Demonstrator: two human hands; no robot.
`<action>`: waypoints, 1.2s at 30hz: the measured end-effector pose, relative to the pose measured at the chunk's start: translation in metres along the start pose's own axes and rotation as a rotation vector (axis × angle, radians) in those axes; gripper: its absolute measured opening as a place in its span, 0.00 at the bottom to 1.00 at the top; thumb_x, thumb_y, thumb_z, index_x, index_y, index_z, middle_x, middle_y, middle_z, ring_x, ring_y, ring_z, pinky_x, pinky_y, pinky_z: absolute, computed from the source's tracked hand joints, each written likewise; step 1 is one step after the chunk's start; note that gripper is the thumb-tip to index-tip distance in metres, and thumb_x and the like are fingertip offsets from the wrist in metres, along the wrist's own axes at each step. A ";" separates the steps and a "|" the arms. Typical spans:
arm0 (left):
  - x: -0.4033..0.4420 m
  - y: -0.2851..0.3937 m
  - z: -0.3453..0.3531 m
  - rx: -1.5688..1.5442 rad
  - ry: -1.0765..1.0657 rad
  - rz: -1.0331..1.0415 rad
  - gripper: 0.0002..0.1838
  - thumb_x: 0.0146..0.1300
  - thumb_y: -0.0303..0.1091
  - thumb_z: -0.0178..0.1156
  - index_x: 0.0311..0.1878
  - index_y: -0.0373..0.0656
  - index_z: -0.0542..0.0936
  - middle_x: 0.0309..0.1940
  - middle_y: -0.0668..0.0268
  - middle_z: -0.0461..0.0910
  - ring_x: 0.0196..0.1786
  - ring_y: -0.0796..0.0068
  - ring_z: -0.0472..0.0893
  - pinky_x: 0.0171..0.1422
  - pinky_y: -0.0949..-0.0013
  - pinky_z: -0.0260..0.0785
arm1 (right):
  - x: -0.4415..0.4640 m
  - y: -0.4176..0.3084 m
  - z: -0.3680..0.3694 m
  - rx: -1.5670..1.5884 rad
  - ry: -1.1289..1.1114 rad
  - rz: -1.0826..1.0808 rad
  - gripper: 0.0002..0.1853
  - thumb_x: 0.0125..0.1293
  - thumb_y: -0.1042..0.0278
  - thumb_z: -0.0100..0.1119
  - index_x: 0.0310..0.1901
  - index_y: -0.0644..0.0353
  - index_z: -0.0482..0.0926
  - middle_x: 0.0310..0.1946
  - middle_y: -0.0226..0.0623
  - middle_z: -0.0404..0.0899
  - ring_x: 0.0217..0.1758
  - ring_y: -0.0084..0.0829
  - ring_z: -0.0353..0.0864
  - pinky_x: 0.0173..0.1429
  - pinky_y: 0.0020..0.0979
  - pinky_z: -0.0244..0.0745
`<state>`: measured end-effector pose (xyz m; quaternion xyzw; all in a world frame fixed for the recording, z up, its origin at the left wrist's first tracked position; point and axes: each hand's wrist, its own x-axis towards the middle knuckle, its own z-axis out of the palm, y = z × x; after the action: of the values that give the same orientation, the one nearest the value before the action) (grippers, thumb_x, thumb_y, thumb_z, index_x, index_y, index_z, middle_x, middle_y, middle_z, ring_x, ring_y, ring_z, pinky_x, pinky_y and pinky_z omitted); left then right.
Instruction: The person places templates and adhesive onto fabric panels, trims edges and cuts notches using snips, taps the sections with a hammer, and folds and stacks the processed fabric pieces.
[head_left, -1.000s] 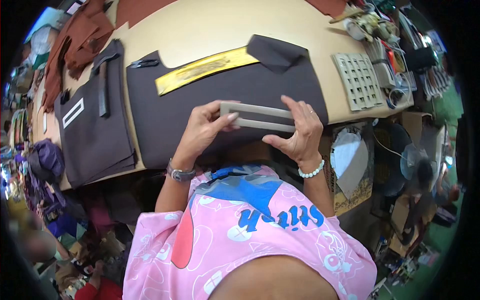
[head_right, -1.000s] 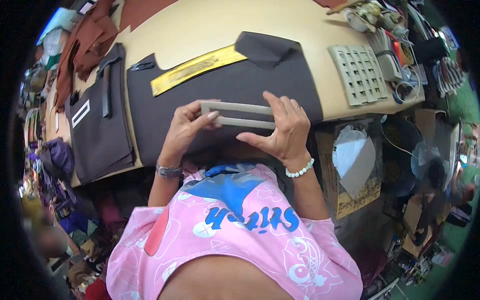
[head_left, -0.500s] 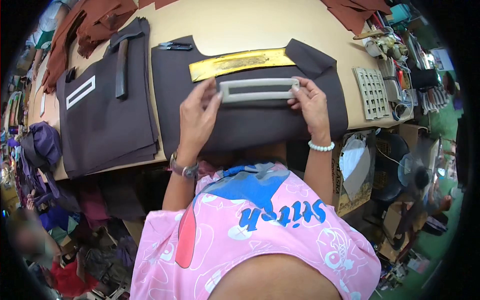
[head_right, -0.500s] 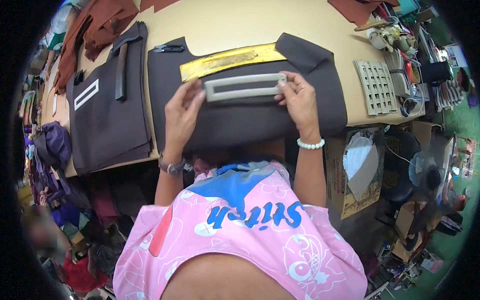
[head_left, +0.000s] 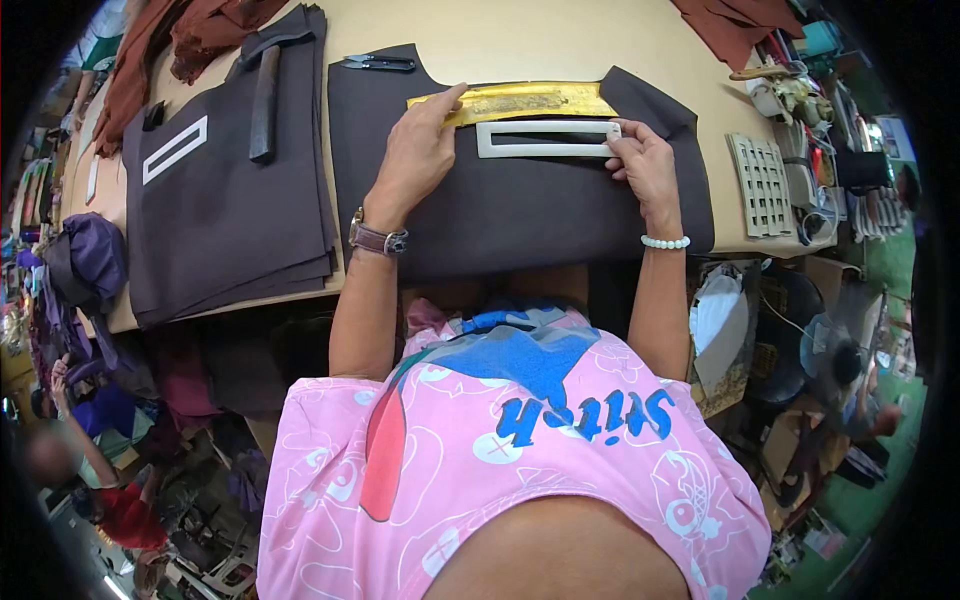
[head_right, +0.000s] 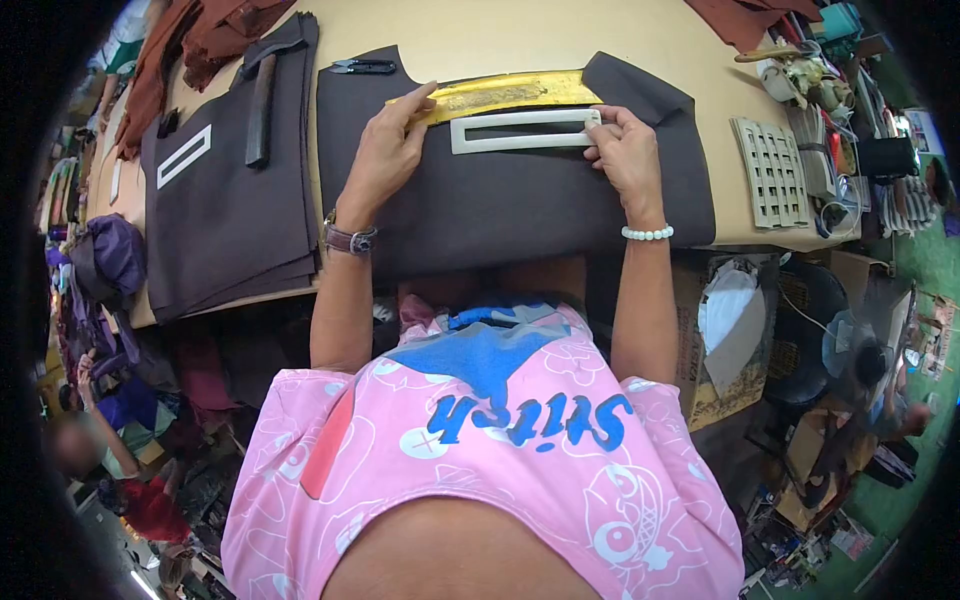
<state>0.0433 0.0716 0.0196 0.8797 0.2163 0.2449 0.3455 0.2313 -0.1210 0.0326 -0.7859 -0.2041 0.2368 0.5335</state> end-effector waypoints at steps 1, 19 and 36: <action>-0.001 -0.003 0.000 -0.003 -0.008 0.001 0.24 0.58 0.20 0.51 0.60 0.42 0.70 0.47 0.55 0.79 0.50 0.60 0.78 0.55 0.65 0.69 | 0.001 -0.001 0.001 -0.003 -0.012 0.007 0.14 0.60 0.70 0.59 0.46 0.69 0.76 0.25 0.33 0.81 0.22 0.17 0.76 0.24 0.18 0.69; -0.031 0.000 0.003 0.343 0.175 0.036 0.22 0.56 0.29 0.59 0.55 0.38 0.73 0.50 0.52 0.75 0.56 0.54 0.72 0.61 0.60 0.65 | 0.001 0.007 0.042 -0.663 0.048 -0.843 0.22 0.65 0.60 0.50 0.55 0.66 0.70 0.54 0.50 0.72 0.59 0.48 0.69 0.63 0.43 0.62; -0.037 -0.002 0.007 0.346 0.189 -0.024 0.20 0.57 0.29 0.57 0.54 0.38 0.74 0.56 0.55 0.71 0.61 0.55 0.69 0.63 0.56 0.63 | 0.079 0.027 -0.056 -0.600 0.400 -0.559 0.17 0.61 0.72 0.49 0.52 0.66 0.74 0.50 0.52 0.76 0.56 0.45 0.74 0.63 0.37 0.64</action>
<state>0.0181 0.0490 0.0037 0.8964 0.2973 0.2813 0.1704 0.3296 -0.1268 0.0132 -0.8507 -0.3610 -0.1423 0.3545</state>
